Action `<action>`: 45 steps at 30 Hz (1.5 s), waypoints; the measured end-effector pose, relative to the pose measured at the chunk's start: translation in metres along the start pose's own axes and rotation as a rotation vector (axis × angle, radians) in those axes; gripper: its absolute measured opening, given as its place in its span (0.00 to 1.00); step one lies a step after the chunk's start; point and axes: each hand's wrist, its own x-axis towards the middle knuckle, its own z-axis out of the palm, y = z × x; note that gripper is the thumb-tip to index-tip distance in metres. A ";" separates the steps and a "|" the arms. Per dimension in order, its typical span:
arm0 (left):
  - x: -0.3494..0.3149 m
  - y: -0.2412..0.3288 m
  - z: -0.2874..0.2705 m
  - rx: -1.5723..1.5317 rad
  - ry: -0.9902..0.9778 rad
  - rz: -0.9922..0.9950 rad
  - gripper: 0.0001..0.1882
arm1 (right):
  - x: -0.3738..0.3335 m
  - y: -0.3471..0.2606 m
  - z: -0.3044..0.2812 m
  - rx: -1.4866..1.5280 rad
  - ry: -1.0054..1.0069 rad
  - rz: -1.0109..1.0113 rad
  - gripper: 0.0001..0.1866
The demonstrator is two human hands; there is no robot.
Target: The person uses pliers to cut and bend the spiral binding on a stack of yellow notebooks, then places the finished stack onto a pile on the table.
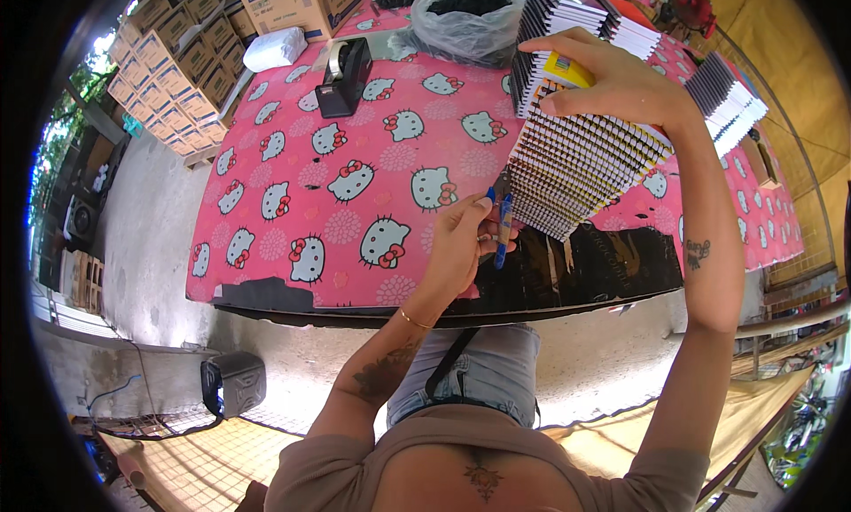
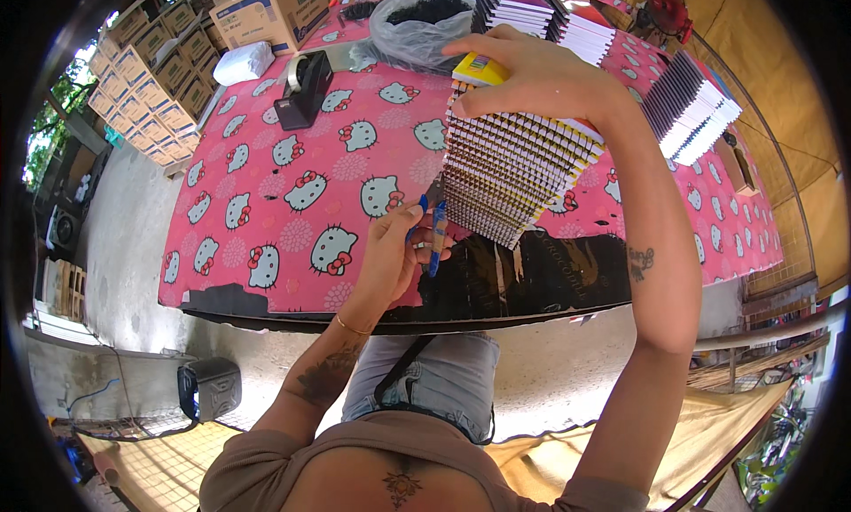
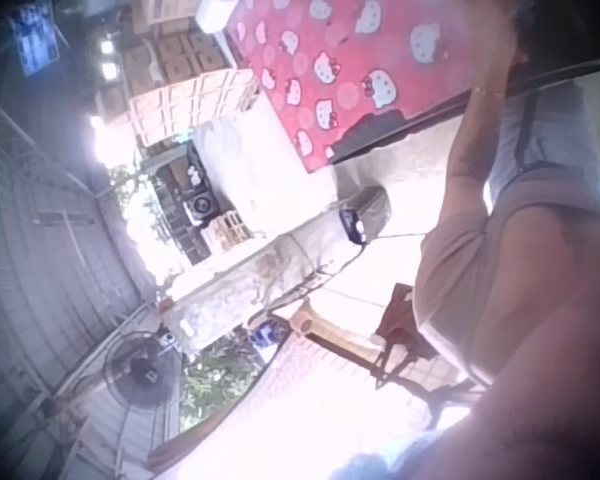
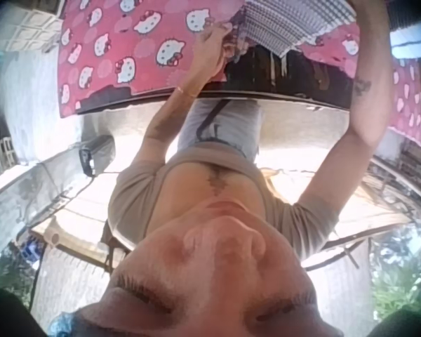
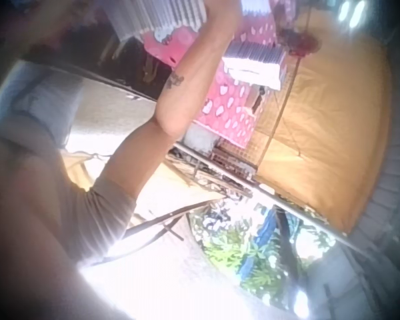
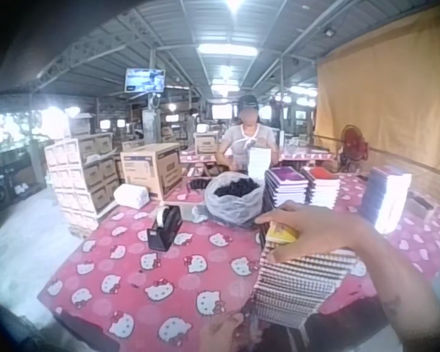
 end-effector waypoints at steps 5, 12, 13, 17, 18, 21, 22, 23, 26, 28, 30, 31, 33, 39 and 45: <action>-0.004 -0.008 0.005 1.241 0.193 0.785 0.18 | 0.000 0.001 0.000 0.002 0.008 -0.004 0.42; -0.001 -0.006 -0.005 0.012 0.020 -0.007 0.17 | -0.001 -0.001 -0.001 -0.004 -0.002 0.004 0.41; -0.001 -0.006 -0.004 -0.012 0.027 -0.023 0.16 | -0.001 -0.001 -0.001 -0.002 -0.002 0.005 0.41; 0.001 -0.008 -0.003 0.182 0.057 0.060 0.16 | 0.000 0.002 0.002 0.002 0.016 -0.016 0.41; 0.003 -0.011 -0.007 0.375 0.065 0.152 0.17 | 0.001 0.002 0.003 0.003 0.025 -0.030 0.41; 0.002 -0.018 -0.011 0.497 0.051 0.235 0.17 | 0.002 0.002 0.002 0.009 0.012 -0.030 0.41; 0.001 -0.020 -0.010 0.461 0.040 0.229 0.16 | 0.001 0.002 0.001 0.009 0.012 -0.023 0.41; 0.001 -0.022 -0.010 0.425 0.028 0.222 0.16 | 0.000 0.002 0.001 0.008 0.011 -0.017 0.41; -0.002 -0.020 -0.008 0.236 0.024 0.137 0.16 | 0.001 0.001 0.003 0.006 0.015 -0.018 0.41; -0.005 -0.010 -0.003 0.004 0.051 -0.014 0.17 | 0.001 0.003 0.003 -0.003 0.023 -0.016 0.41; -0.001 -0.009 -0.009 0.043 0.018 -0.022 0.17 | 0.001 0.005 0.003 -0.017 0.031 -0.017 0.41; -0.001 -0.009 -0.011 0.062 0.003 -0.024 0.17 | 0.001 0.005 0.003 -0.013 0.027 -0.016 0.41; -0.002 -0.007 -0.011 0.056 0.004 -0.020 0.17 | 0.002 0.005 0.003 -0.006 0.020 -0.012 0.41; -0.001 -0.008 -0.006 0.236 0.038 0.029 0.15 | 0.000 0.002 0.002 -0.002 0.017 -0.001 0.41; 0.005 -0.028 -0.021 0.523 0.039 0.207 0.14 | 0.001 0.002 0.002 0.015 0.016 -0.012 0.42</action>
